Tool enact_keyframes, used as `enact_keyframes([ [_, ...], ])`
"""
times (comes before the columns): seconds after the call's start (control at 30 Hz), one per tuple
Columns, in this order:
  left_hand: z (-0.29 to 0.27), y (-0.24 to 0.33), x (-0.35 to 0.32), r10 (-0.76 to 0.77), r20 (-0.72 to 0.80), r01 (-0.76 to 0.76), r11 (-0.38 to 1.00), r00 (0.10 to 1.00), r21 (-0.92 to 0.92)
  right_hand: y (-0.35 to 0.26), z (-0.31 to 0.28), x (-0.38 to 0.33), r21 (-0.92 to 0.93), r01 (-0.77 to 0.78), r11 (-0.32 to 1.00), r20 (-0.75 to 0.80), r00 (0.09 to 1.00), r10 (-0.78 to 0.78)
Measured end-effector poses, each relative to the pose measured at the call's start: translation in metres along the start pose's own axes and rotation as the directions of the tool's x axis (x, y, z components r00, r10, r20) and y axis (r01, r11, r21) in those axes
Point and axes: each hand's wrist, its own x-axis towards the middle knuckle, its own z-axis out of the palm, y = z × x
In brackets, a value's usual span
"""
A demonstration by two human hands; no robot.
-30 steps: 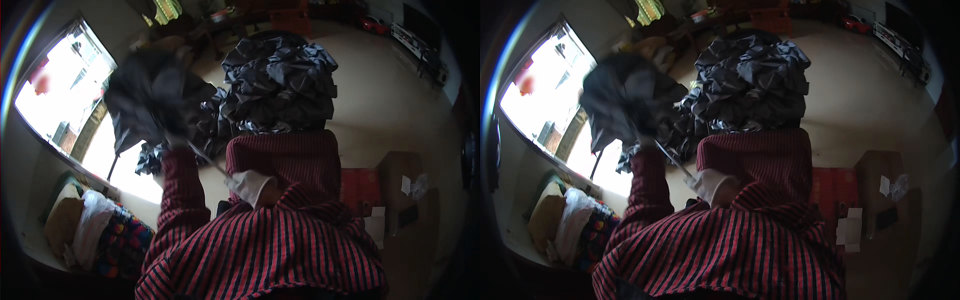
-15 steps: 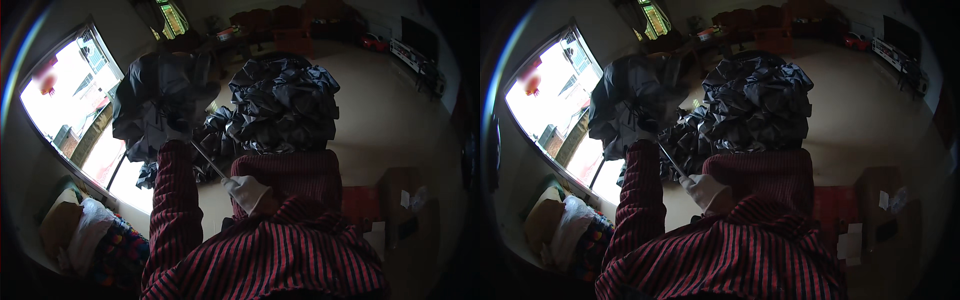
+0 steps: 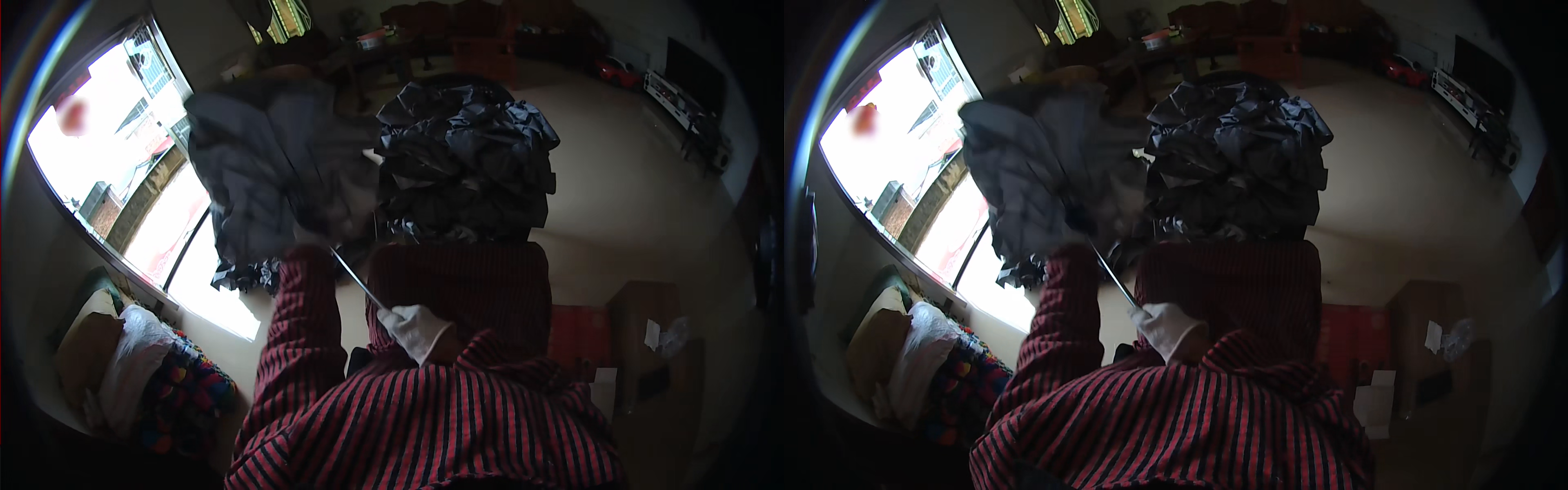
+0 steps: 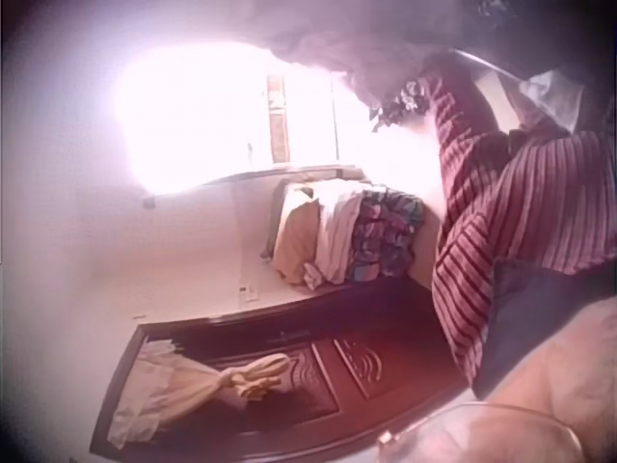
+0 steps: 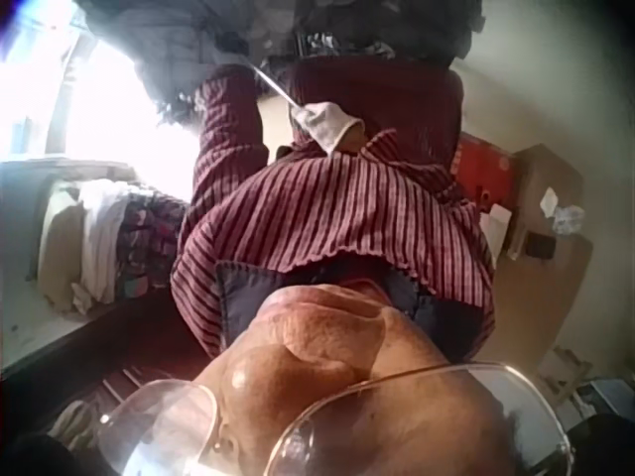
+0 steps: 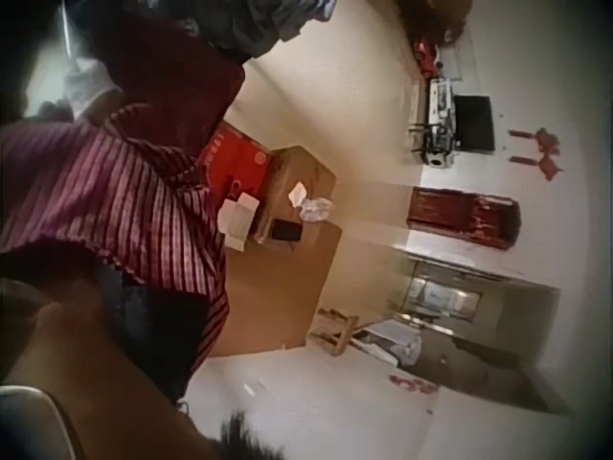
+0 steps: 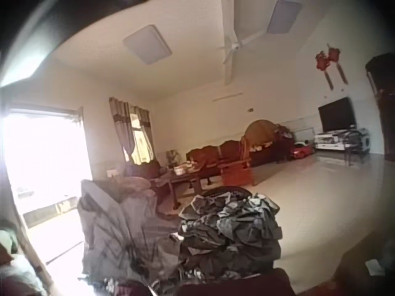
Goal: Assembling or repairing a white umbrella by attaching fabric to the frame and inspecting the mechanism.
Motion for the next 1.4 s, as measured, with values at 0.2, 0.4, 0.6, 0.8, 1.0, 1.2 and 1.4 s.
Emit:
enact_keyframes([
  [0.2, -0.051, 0.016, 0.027, -0.099, 0.028, 0.1, 0.992, 0.995, -0.076, -0.053, -0.037, -0.016, 0.46, -0.201, 0.865, 0.214, 0.97, 0.112],
  [0.4, 0.086, 0.127, 0.025, 0.188, 0.073, -0.197, 0.969, 0.979, 0.15, -0.055, -0.007, 0.011, 0.495, 0.057, 0.867, 0.139, 0.98, -0.143],
  [0.6, -0.007, 0.112, 0.053, 0.265, 0.276, -0.379, 0.534, 0.924, 0.756, -0.052, -0.037, -0.015, 0.762, -0.179, 0.623, 0.365, 0.913, -0.184],
  [0.8, 0.116, 0.165, 0.052, 0.041, 0.284, -0.052, 0.998, 0.958, 0.031, -0.052, -0.022, -0.019, 0.69, -0.055, 0.722, 0.281, 0.939, -0.197],
  [1.0, 0.17, 0.145, 0.04, 0.392, 0.271, -0.389, 0.265, 0.879, 0.882, -0.043, -0.066, -0.027, 0.769, 0.031, 0.638, 0.232, 0.917, -0.325],
  [1.2, 0.185, 0.16, 0.038, 0.393, 0.247, -0.423, 0.465, 0.886, 0.778, -0.038, -0.063, -0.01, 0.706, 0.079, 0.704, 0.207, 0.927, -0.312],
  [1.4, 0.217, 0.161, 0.025, 0.185, -0.096, -0.153, 0.95, 0.978, 0.271, -0.039, -0.068, -0.007, 0.681, 0.146, 0.717, 0.161, 0.926, -0.342],
])
